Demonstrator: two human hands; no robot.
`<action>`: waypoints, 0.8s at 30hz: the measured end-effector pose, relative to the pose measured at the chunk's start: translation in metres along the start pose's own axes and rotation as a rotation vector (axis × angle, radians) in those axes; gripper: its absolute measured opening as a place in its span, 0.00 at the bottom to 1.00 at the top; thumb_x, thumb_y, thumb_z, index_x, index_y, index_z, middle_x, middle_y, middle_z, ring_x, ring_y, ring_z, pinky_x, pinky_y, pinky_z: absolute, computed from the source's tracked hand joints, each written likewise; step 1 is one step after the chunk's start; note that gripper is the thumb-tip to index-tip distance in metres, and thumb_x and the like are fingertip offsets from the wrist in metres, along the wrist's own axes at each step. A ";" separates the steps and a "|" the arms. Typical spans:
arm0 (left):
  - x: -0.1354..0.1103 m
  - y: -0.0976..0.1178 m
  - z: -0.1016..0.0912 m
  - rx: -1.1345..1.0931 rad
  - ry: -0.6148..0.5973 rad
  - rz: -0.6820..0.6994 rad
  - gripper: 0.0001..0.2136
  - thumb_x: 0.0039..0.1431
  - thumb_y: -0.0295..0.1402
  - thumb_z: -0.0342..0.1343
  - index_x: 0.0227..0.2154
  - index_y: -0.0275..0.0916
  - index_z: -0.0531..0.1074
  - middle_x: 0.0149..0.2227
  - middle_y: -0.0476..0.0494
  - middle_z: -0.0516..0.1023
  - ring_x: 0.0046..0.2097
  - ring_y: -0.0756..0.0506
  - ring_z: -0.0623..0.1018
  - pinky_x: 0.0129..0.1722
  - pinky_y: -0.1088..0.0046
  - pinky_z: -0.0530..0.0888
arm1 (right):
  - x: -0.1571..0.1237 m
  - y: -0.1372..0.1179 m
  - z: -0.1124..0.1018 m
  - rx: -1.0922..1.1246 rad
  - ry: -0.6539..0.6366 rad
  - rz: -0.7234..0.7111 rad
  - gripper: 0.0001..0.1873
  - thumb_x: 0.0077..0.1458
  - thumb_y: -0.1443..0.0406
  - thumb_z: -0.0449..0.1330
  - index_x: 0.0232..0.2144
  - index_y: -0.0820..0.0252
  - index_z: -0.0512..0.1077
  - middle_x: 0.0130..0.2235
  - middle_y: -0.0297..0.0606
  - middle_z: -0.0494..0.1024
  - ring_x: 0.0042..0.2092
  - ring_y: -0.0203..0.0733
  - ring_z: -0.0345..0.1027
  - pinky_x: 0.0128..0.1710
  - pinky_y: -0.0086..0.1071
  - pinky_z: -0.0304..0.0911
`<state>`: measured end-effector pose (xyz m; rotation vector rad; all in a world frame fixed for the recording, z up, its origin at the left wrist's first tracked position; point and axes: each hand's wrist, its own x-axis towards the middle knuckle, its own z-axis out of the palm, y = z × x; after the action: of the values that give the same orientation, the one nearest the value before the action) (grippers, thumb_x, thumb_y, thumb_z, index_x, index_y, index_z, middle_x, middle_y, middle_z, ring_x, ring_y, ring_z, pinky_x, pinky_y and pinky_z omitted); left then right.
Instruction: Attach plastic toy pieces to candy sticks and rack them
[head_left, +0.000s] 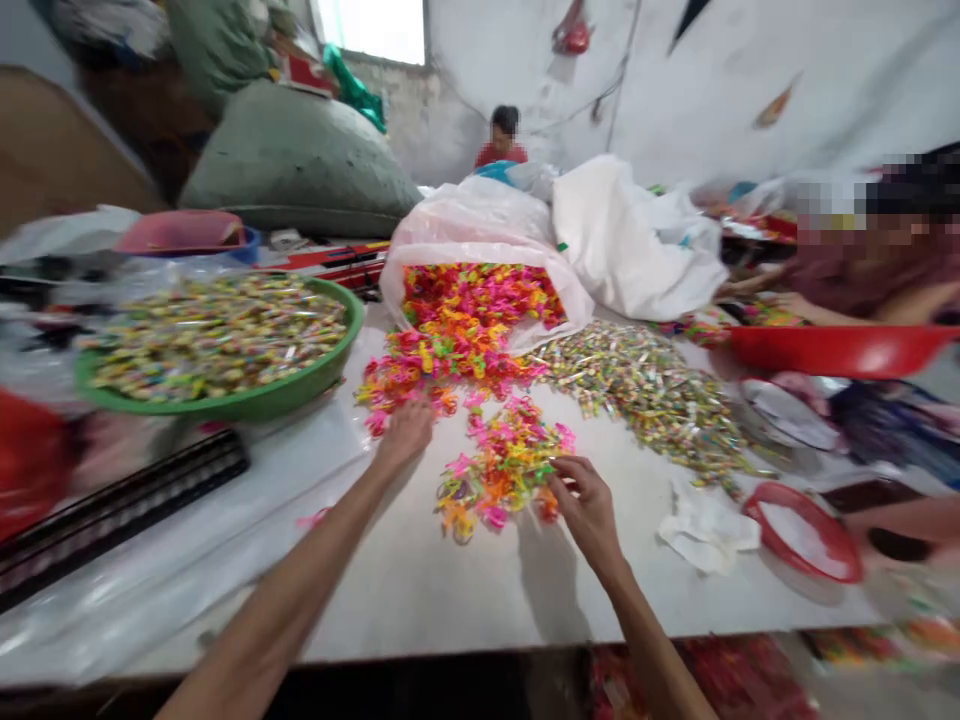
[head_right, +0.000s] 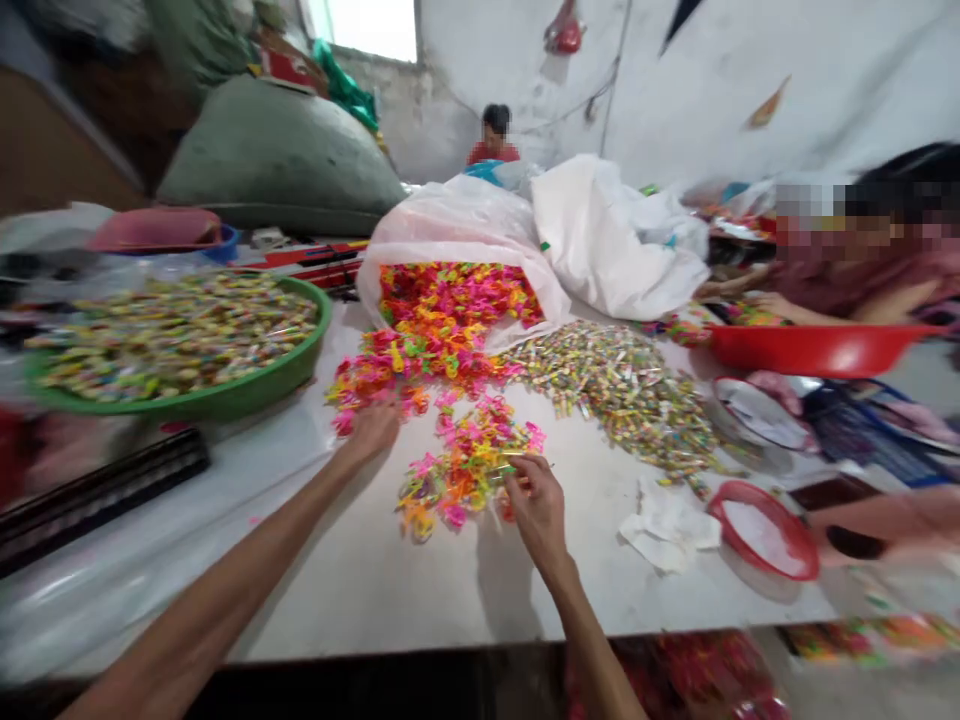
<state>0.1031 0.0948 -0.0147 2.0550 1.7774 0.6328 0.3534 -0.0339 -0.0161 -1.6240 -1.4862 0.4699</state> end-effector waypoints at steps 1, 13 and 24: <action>0.003 -0.002 0.002 -0.027 -0.012 0.007 0.07 0.48 0.19 0.48 0.24 0.35 0.69 0.38 0.40 0.74 0.49 0.40 0.68 0.48 0.66 0.62 | 0.008 0.012 -0.009 -0.113 -0.005 0.028 0.12 0.52 0.62 0.52 0.35 0.61 0.72 0.40 0.41 0.71 0.33 0.36 0.68 0.32 0.30 0.66; -0.047 0.007 0.010 -1.407 -0.033 -0.679 0.03 0.43 0.23 0.57 0.24 0.34 0.73 0.25 0.48 0.75 0.27 0.51 0.74 0.29 0.76 0.74 | 0.153 0.093 -0.027 -0.687 0.013 0.368 0.14 0.51 0.65 0.52 0.40 0.65 0.68 0.44 0.47 0.72 0.45 0.46 0.64 0.40 0.32 0.57; -0.094 0.037 0.008 -1.496 -0.198 -0.759 0.05 0.45 0.19 0.57 0.28 0.31 0.73 0.28 0.43 0.76 0.27 0.50 0.75 0.27 0.76 0.75 | 0.150 0.085 -0.029 -0.513 -0.010 0.457 0.21 0.49 0.72 0.52 0.48 0.72 0.61 0.38 0.56 0.73 0.44 0.53 0.66 0.39 0.40 0.58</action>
<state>0.1278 -0.0033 -0.0116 0.3845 1.0955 0.9735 0.4602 0.1045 -0.0263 -2.3910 -1.3012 0.3564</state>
